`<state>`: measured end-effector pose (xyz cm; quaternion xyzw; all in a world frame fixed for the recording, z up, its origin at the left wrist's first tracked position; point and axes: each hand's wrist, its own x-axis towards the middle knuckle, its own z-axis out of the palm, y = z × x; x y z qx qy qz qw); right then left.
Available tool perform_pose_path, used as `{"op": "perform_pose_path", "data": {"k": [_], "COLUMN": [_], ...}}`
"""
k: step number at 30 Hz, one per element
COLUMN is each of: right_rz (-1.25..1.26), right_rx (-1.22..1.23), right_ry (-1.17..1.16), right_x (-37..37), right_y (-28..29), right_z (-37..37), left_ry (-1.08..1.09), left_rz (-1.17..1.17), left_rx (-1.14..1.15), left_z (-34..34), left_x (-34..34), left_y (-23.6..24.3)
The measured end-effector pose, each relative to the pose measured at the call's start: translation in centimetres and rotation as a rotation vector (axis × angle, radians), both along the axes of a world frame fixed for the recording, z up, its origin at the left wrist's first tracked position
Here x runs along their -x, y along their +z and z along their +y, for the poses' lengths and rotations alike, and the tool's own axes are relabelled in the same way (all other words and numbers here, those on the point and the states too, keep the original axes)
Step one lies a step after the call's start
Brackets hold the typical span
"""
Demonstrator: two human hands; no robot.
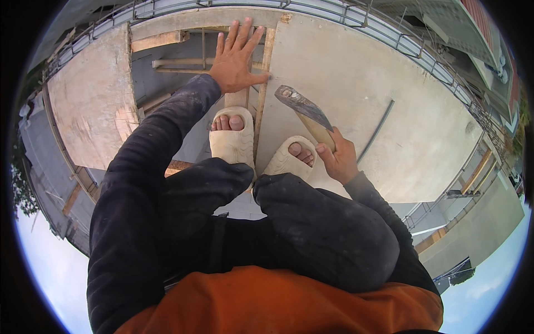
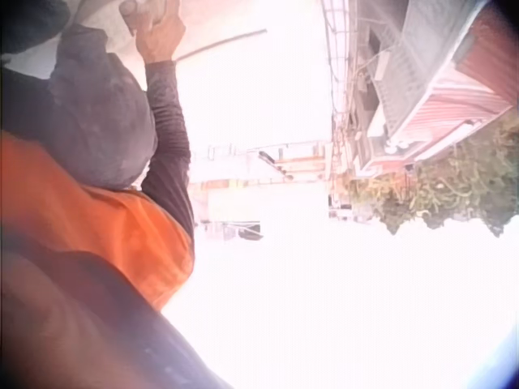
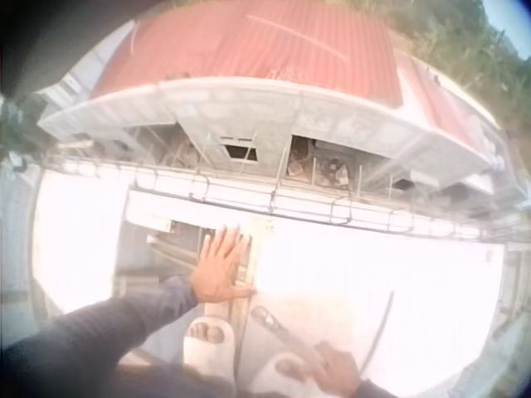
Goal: The person positions a large wooden board on a frame, hammers nails into it using a hatchet, and then adjusts a second wooden board to fit onto the structure.
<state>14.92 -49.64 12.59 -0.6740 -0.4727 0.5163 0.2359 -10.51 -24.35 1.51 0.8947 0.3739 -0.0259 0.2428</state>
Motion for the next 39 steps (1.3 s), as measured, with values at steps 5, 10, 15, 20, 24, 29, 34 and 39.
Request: {"op": "perform_pose_path", "data": {"k": [5,10,15,20,24,29,34,39], "right_rz": [-0.18,-0.064,-0.306,-0.1,-0.326,-0.256,-0.167,-0.096], "right_rx": [0.282,0.179,0.369,0.098,0.328,0.346,0.353,0.421], "right_ry": [0.204,0.082,0.307,0.093,0.331,0.301,0.155,-0.196], "right_x": [-0.1,-0.2,-0.2,0.0,-0.7,0.5,0.7,-0.1], "right_y": [-1.9,0.7,-2.1,1.0,-1.9,-0.7,-2.0,-1.3], "right_z": [-0.7,1.2,-1.1,0.0,-1.1,-0.7,-1.8,-2.6], "left_ry": [-0.003,-0.003,0.0,-0.004,-0.014,0.008,-0.002,-0.009], "left_rz": [-0.021,-0.015,-0.02,-0.032,0.008,0.078,0.134,0.157], "left_rx": [-0.004,-0.001,0.0,-0.018,-0.008,0.046,0.078,0.079], "left_z": [-0.1,-0.1,0.2,0.2,0.2,0.3,1.7,1.2], "left_x": [-0.2,0.0,-0.6,-0.2,-0.7,-0.1,-0.8,-2.7], "left_y": [-0.1,-0.1,0.0,-0.4,0.0,1.2,2.3,4.0]}}
